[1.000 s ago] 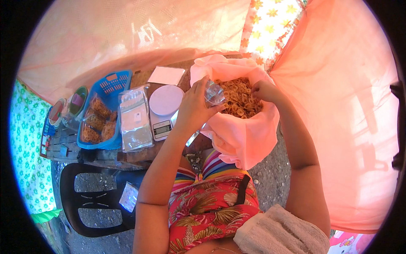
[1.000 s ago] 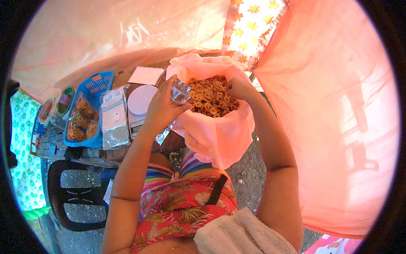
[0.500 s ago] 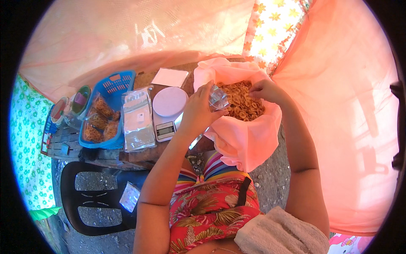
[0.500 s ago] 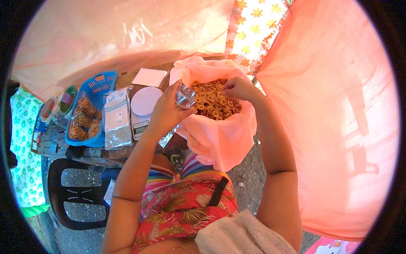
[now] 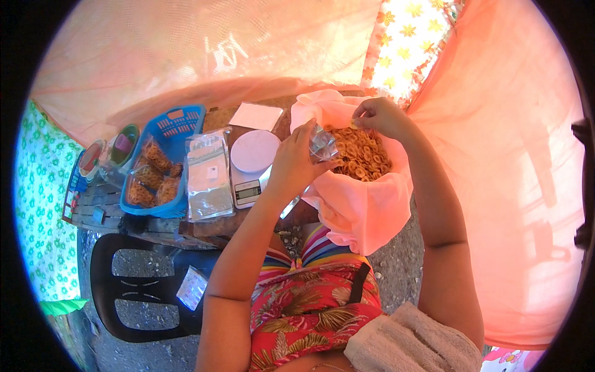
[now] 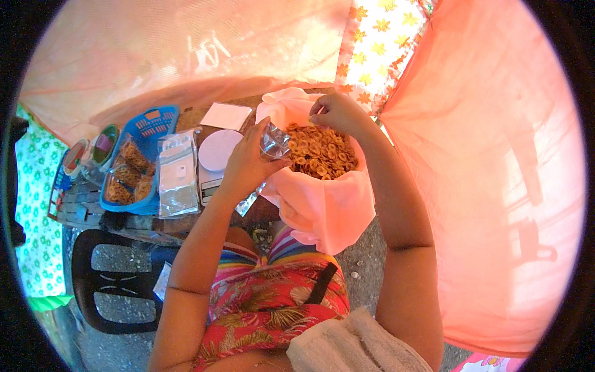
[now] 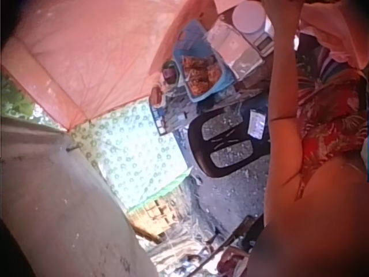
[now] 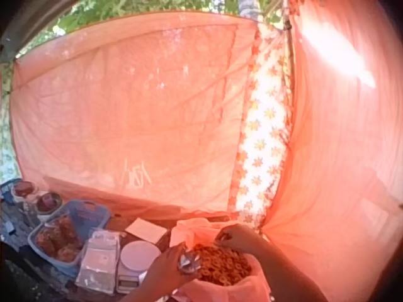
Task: The person scoops a dry snack from a pink cloth bag into a small clear plastic bag, then places the filled bag on a digital scale to check the weight. They add more snack by hand to reach the target weight and continue adjusting the contents.
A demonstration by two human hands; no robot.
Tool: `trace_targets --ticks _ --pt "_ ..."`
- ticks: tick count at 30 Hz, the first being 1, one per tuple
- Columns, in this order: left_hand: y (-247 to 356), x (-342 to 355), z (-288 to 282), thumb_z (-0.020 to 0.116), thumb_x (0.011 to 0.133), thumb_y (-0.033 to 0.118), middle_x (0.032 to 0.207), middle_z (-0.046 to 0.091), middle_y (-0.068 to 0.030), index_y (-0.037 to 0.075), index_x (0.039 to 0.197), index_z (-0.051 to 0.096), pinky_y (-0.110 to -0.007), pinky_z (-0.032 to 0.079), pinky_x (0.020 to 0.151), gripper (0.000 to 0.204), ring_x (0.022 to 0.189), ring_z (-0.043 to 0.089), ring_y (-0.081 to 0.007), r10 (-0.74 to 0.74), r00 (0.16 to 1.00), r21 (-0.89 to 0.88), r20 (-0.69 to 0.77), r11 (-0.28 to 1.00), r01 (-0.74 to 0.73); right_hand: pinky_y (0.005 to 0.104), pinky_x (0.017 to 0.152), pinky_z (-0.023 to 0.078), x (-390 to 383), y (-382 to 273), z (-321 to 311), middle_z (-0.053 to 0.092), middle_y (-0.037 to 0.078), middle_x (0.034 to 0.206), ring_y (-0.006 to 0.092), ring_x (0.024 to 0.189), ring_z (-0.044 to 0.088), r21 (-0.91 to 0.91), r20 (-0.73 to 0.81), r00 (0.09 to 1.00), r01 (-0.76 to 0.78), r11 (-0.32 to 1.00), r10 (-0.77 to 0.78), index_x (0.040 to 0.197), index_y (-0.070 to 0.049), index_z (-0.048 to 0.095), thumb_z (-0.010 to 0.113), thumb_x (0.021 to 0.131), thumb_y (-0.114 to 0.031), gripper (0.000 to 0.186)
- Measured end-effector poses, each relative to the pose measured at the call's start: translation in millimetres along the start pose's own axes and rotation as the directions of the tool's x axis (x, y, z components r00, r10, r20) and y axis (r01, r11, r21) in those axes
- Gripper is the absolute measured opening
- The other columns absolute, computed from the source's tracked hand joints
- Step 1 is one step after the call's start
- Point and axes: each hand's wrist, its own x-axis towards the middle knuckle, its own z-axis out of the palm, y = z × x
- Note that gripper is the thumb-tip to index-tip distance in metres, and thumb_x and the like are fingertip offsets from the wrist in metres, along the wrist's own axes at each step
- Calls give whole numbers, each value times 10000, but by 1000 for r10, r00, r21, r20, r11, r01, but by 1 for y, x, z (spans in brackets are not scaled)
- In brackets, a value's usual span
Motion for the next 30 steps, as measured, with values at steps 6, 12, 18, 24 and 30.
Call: trace_targets --ticks 6,12,18,24,30 --pt "-2 0 3 832 713 228 1293 534 -229 37 1428 351 -493 442 961 882 1159 537 -431 -4 1000 -8 5 1000 4 292 600 513 -5 5 3 688 79 752 131 636 636 46 -62 993 107 993 -104 881 -6 693 712 818 -165 173" --pt "-1 1 6 838 709 217 1327 514 -235 25 1426 358 -481 450 966 884 1182 530 -425 -18 1000 -21 10 1000 18 255 631 497 -12 -37 13 671 45 793 108 700 629 108 -5 962 271 957 -272 946 -9 667 721 862 -131 158" --pt "4 1 2 842 700 216 1319 523 -209 11 1413 374 -486 435 978 877 1198 521 -407 -2 999 5 -36 1000 2 280 658 521 -13 -35 14 688 69 780 117 685 647 189 -62 987 156 970 -147 927 3 697 680 877 -155 167" --pt "3 1 -10 852 688 228 1333 512 -226 -15 1402 378 -493 426 999 890 1235 494 -413 -30 998 -19 -50 999 29 335 731 557 -13 49 17 713 121 863 239 772 693 -321 -171 976 76 944 -136 1077 7 670 741 835 -260 368" --pt "-6 2 -11 856 688 229 1412 442 -266 -13 1410 366 -475 402 1059 906 1336 408 -415 -41 997 19 -73 999 42 385 797 522 -4 72 59 693 152 1040 280 962 663 -240 11 986 -158 958 166 1134 17 647 771 808 -282 460"
